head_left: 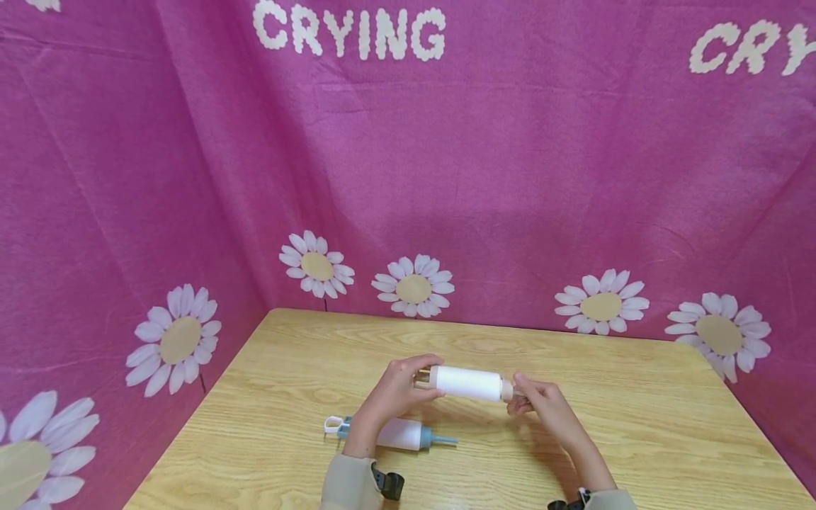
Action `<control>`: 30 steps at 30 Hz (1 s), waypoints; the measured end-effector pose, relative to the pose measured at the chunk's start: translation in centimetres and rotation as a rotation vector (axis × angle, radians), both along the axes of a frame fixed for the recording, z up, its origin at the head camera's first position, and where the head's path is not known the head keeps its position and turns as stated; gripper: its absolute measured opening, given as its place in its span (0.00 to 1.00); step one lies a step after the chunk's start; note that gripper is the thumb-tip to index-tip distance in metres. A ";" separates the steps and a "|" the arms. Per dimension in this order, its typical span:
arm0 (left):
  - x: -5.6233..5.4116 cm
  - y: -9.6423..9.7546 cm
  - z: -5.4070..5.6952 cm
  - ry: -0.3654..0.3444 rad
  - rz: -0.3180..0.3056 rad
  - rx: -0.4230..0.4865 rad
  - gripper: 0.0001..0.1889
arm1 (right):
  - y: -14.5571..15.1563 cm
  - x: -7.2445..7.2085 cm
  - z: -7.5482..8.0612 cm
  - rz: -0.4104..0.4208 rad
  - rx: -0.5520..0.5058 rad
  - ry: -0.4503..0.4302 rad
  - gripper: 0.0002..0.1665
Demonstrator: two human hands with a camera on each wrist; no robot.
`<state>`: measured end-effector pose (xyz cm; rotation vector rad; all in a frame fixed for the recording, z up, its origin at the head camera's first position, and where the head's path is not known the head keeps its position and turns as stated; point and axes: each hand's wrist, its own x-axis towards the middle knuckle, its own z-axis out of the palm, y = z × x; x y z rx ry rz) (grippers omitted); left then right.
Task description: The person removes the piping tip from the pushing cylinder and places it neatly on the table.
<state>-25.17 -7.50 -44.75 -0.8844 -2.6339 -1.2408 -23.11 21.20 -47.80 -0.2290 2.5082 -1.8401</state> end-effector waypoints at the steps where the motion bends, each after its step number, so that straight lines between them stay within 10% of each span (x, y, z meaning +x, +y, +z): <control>1: 0.0 0.0 0.0 0.002 0.000 0.000 0.23 | 0.0 0.0 0.0 0.010 -0.002 -0.011 0.30; 16: -0.1 -0.1 -0.1 0.010 0.016 -0.021 0.23 | 0.2 0.4 0.2 0.028 0.001 -0.007 0.20; 30: 0.0 -0.3 -0.1 0.004 0.020 -0.009 0.23 | 0.1 0.1 -0.6 0.057 -0.024 0.245 0.20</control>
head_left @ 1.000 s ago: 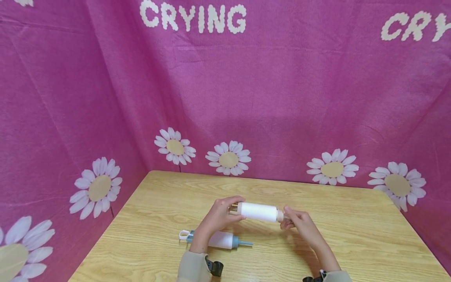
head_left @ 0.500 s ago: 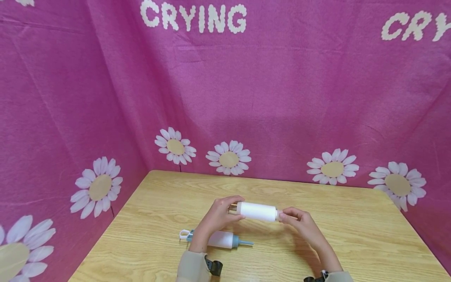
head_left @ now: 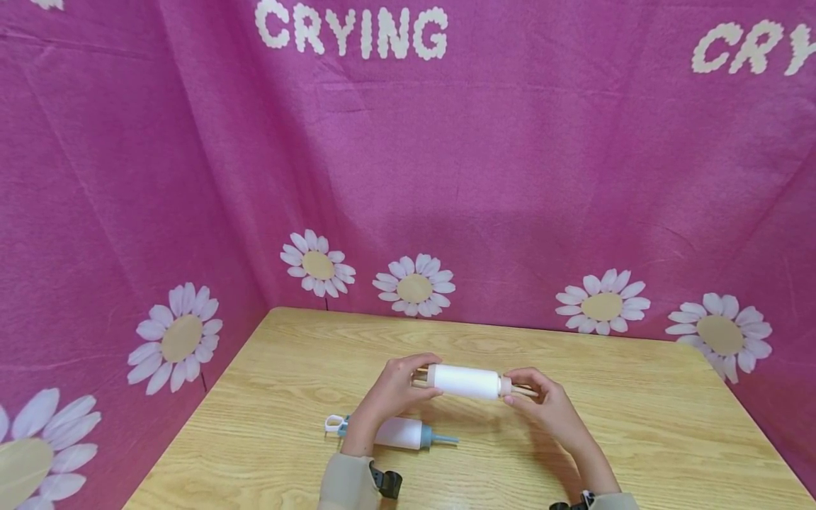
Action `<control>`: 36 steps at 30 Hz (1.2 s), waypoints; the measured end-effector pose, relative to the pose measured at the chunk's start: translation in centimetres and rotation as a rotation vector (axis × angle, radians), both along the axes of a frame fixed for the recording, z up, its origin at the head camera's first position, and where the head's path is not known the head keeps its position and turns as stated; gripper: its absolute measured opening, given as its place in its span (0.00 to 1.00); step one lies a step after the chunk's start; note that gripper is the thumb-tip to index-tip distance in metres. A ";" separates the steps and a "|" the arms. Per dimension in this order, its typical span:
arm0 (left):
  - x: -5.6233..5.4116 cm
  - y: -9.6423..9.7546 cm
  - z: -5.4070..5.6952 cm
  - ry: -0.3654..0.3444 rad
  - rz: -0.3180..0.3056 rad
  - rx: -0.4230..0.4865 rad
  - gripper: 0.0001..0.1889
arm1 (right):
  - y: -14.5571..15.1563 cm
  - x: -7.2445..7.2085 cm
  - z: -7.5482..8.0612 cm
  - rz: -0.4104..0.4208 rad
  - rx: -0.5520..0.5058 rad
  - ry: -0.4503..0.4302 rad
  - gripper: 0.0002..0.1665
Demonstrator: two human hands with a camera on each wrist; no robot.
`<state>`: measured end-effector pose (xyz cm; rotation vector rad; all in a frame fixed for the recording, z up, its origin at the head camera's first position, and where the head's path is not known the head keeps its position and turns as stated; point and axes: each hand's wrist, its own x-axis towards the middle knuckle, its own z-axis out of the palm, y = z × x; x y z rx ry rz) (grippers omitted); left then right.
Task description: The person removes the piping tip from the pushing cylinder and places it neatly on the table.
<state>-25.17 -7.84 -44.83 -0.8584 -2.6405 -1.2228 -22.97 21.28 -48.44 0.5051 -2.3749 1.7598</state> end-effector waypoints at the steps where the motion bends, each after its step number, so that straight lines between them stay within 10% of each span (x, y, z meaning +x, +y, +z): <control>1: 0.0 0.0 0.0 0.002 -0.001 0.000 0.23 | 0.0 0.0 0.0 0.000 -0.001 0.011 0.20; 36: -0.6 0.0 -1.2 -0.050 0.033 -0.127 0.23 | 1.1 0.5 -0.1 0.009 -0.064 -0.002 0.22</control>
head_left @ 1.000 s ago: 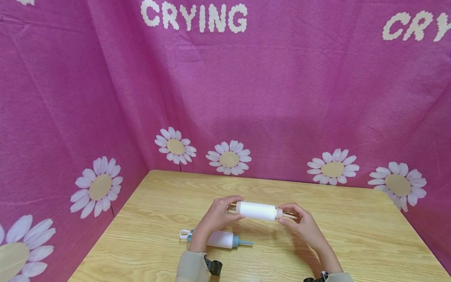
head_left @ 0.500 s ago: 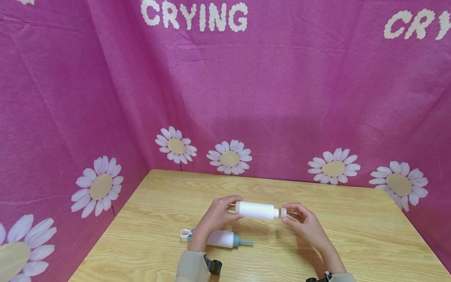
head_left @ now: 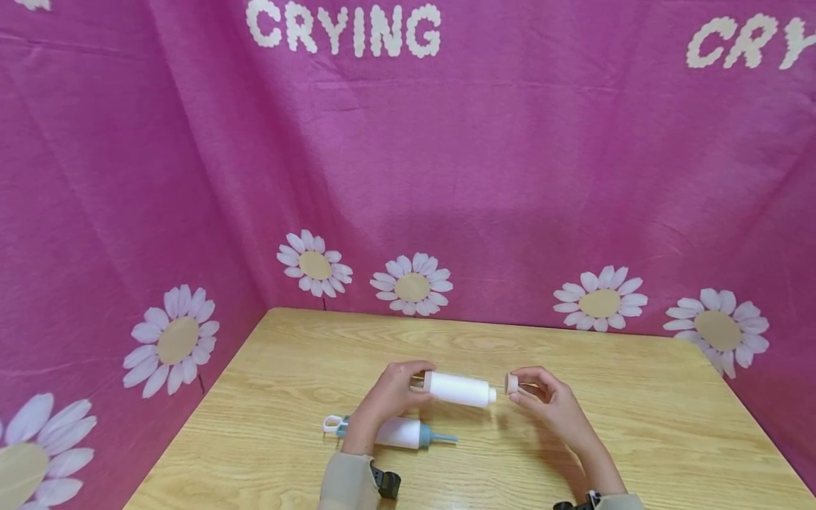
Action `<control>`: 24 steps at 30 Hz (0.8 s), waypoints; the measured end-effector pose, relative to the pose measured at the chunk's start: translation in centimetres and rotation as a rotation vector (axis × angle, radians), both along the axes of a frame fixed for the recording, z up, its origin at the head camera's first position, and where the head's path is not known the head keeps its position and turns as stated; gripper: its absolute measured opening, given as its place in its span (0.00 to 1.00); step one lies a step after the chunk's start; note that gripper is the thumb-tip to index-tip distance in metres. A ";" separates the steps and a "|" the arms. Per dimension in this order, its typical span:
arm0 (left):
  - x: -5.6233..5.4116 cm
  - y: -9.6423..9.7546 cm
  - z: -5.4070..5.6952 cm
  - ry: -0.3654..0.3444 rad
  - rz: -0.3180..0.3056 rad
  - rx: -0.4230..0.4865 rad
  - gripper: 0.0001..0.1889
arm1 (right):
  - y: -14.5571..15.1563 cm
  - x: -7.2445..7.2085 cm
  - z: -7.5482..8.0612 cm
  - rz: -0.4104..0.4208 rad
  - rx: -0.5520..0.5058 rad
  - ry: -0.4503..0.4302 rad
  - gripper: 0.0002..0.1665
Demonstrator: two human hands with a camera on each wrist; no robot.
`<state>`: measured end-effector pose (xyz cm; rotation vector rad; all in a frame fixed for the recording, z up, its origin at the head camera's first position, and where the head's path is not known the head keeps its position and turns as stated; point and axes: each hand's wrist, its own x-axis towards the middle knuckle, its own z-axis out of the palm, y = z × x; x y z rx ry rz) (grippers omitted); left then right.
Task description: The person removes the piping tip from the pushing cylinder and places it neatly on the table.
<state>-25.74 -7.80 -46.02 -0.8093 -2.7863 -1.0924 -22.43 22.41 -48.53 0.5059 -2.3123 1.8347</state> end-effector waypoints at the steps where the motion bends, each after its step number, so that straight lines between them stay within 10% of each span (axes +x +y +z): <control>1: 0.0 0.0 -0.1 -0.004 0.006 -0.013 0.24 | 0.0 0.0 0.0 0.000 0.001 -0.002 0.22; 24: -0.4 -0.1 -1.6 -0.074 0.041 -0.103 0.23 | -0.1 0.0 0.0 -0.026 0.042 -0.065 0.22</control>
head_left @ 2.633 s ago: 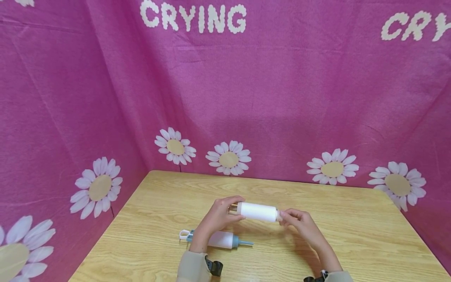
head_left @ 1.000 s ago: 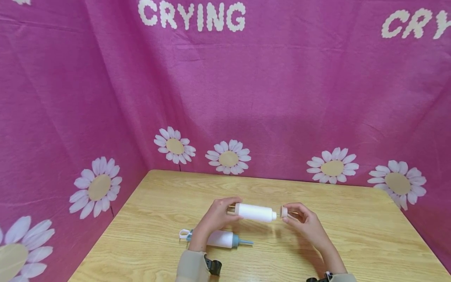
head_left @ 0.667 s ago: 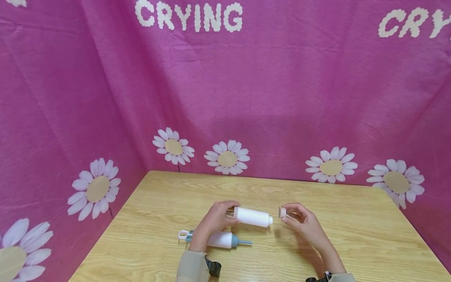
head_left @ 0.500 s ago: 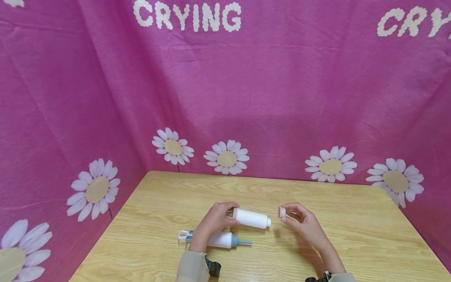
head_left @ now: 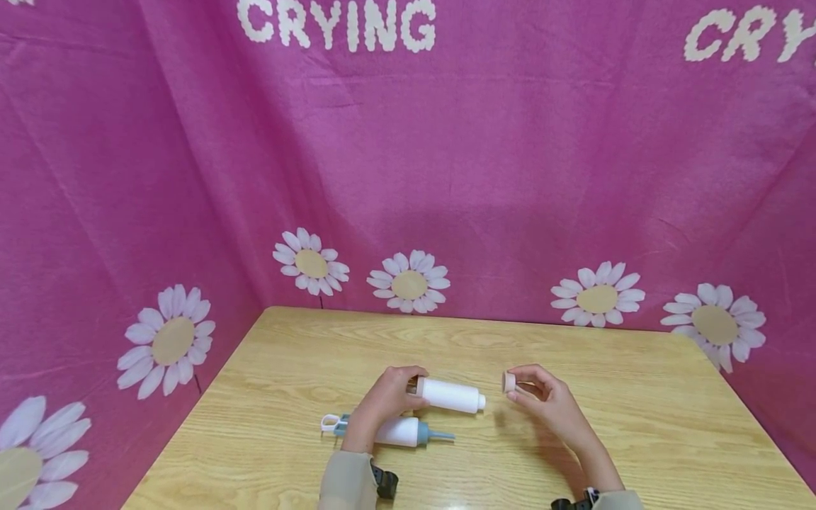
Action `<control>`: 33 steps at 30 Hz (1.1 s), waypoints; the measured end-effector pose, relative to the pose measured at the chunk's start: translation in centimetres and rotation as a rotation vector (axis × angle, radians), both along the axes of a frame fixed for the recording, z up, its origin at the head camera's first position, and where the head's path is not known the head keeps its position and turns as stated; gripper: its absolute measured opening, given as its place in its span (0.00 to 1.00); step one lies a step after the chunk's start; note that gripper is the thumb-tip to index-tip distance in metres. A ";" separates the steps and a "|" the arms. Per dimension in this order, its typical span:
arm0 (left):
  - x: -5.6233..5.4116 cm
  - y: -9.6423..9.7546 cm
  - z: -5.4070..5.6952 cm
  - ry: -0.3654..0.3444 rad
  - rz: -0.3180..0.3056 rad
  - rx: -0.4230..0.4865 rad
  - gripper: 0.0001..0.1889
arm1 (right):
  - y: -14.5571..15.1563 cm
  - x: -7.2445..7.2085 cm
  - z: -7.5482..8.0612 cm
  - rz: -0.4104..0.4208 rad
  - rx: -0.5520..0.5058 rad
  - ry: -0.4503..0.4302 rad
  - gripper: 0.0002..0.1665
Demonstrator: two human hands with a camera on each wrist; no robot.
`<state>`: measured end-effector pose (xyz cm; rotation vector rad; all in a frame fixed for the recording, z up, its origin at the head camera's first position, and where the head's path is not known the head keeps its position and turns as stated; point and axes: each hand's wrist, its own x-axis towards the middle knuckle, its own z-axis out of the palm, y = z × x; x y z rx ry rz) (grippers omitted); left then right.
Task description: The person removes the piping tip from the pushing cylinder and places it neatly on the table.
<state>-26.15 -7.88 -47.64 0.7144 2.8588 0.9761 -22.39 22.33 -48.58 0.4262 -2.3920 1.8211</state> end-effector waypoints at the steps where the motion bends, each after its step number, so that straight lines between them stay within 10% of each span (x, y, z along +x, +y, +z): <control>1: -0.1 0.0 0.0 -0.001 -0.001 -0.003 0.22 | 0.0 0.0 0.0 -0.001 0.002 -0.003 0.22; 33: 0.1 0.1 -0.5 -0.079 0.024 0.148 0.30 | 0.2 -0.1 -0.2 0.012 0.001 0.024 0.21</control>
